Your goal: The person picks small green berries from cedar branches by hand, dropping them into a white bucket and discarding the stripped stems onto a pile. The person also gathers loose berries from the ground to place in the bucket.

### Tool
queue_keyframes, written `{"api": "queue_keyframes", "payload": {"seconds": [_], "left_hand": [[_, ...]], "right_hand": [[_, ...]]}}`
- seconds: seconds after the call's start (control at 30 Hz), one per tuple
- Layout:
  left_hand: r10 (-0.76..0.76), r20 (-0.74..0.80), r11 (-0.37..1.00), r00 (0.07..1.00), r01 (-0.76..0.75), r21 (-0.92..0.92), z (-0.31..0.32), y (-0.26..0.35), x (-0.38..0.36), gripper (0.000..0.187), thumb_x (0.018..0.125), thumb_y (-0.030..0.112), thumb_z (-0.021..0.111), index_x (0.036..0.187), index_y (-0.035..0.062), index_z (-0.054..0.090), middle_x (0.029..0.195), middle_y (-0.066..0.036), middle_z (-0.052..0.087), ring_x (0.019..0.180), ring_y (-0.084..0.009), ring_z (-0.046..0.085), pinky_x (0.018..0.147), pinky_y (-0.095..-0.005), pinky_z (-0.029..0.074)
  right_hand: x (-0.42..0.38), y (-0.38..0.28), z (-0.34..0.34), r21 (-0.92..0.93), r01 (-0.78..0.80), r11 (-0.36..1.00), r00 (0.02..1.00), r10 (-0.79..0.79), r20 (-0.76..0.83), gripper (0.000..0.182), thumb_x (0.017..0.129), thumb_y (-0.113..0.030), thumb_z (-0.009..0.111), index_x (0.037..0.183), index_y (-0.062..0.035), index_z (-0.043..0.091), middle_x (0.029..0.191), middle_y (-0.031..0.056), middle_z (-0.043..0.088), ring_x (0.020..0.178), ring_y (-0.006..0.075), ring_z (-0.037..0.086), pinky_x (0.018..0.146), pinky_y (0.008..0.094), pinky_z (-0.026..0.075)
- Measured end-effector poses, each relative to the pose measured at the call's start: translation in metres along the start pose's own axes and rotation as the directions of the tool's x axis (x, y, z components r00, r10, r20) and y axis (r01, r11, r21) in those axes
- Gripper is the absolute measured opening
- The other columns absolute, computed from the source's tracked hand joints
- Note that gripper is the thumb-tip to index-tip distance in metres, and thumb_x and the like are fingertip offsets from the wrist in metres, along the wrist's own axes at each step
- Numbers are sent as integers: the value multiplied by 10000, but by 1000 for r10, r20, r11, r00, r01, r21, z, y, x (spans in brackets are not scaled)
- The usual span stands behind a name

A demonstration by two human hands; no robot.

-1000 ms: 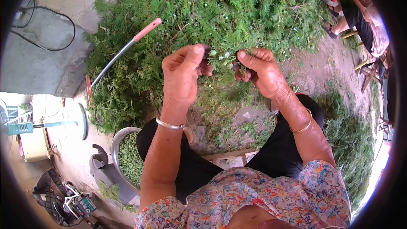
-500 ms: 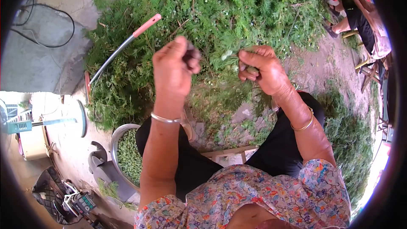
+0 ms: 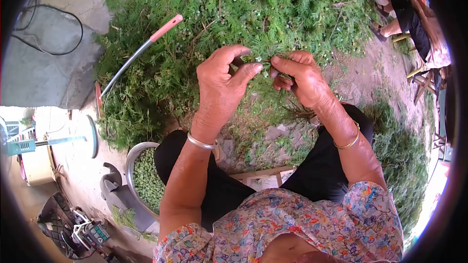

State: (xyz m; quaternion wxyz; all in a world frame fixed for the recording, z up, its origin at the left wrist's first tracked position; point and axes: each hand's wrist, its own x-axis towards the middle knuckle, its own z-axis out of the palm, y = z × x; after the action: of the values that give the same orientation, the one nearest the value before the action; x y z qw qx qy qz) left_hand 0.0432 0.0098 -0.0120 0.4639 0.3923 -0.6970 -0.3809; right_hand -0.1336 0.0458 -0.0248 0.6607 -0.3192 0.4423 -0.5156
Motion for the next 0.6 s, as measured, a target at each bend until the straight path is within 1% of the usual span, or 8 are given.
{"api": "queue_keyframes", "payload": {"seconds": [0.03, 0.3, 0.37, 0.4, 0.43, 0.5, 0.53, 0.6], "left_hand": [[77, 12, 992, 997, -78, 104, 1, -2, -1, 215, 729, 26, 723, 928, 3, 644, 791, -49, 654, 692, -76, 586, 633, -215, 492], [85, 141, 973, 986, -113, 200, 3, -1, -4, 164, 745, -1, 688, 899, -13, 631, 743, -31, 643, 666, -77, 583, 611, -222, 482], [8, 78, 999, 997, -10, 31, 1, -5, -3, 135, 753, -6, 678, 878, -17, 629, 720, -25, 631, 618, -63, 557, 537, -202, 447], [-124, 106, 991, 987, 128, -39, -2, 3, -2, 109, 780, -7, 639, 888, -21, 625, 690, -49, 614, 557, -49, 501, 450, -178, 379], [-123, 108, 991, 987, 128, -39, -5, 6, -1, 109, 780, -7, 639, 888, -21, 625, 690, -49, 614, 557, -49, 501, 450, -178, 379], [-368, 138, 723, 919, 376, -580, -15, 7, 3, 117, 798, -7, 604, 913, -24, 621, 683, -80, 590, 516, -42, 440, 403, -159, 309], [-365, 120, 666, 923, 348, -660, -23, 9, 7, 147, 811, -3, 570, 949, -40, 604, 670, -76, 547, 510, -52, 415, 388, -166, 291], [-321, 177, 488, 930, 323, -811, -42, 17, 6, 204, 829, 30, 541, 1012, -60, 549, 729, -44, 472, 554, -71, 404, 399, -164, 282]], "right_hand": [[-1, 0, 1, 1, -3, 1000, 1000, 3, -1, 203, 844, -117, 601, 717, 40, 618, 622, 67, 579, 460, 98, 424, 471, 275, 397], [-3, 0, 7, -199, -44, 979, 999, 47, 7, 201, 866, -136, 580, 743, 22, 604, 656, 60, 590, 448, 80, 400, 452, 255, 382], [-3, -1, 6, -165, -40, 986, 999, 45, 25, 200, 865, -135, 579, 740, 20, 603, 656, 59, 590, 450, 80, 403, 452, 256, 384], [-3, -2, 5, -129, -33, 991, 998, 39, 45, 199, 864, -135, 578, 738, 17, 603, 656, 59, 590, 451, 80, 406, 451, 257, 386], [-3, -3, 2, -129, -33, 991, 998, 39, 44, 199, 864, -135, 578, 738, 17, 603, 656, 59, 590, 451, 80, 406, 451, 257, 386], [-2, -2, -5, 11, -63, 998, 998, 63, 16, 203, 851, -158, 601, 737, 10, 608, 660, 57, 592, 451, 81, 406, 451, 259, 394], [-2, -3, -5, 13, -58, 998, 998, 58, 5, 203, 851, -158, 601, 737, 10, 608, 660, 57, 592, 451, 81, 406, 451, 259, 394], [-6, -10, -6, -195, 8, 981, 998, -21, -67, 227, 824, -205, 643, 760, 13, 626, 696, 74, 612, 517, 101, 489, 488, 272, 445]]}}
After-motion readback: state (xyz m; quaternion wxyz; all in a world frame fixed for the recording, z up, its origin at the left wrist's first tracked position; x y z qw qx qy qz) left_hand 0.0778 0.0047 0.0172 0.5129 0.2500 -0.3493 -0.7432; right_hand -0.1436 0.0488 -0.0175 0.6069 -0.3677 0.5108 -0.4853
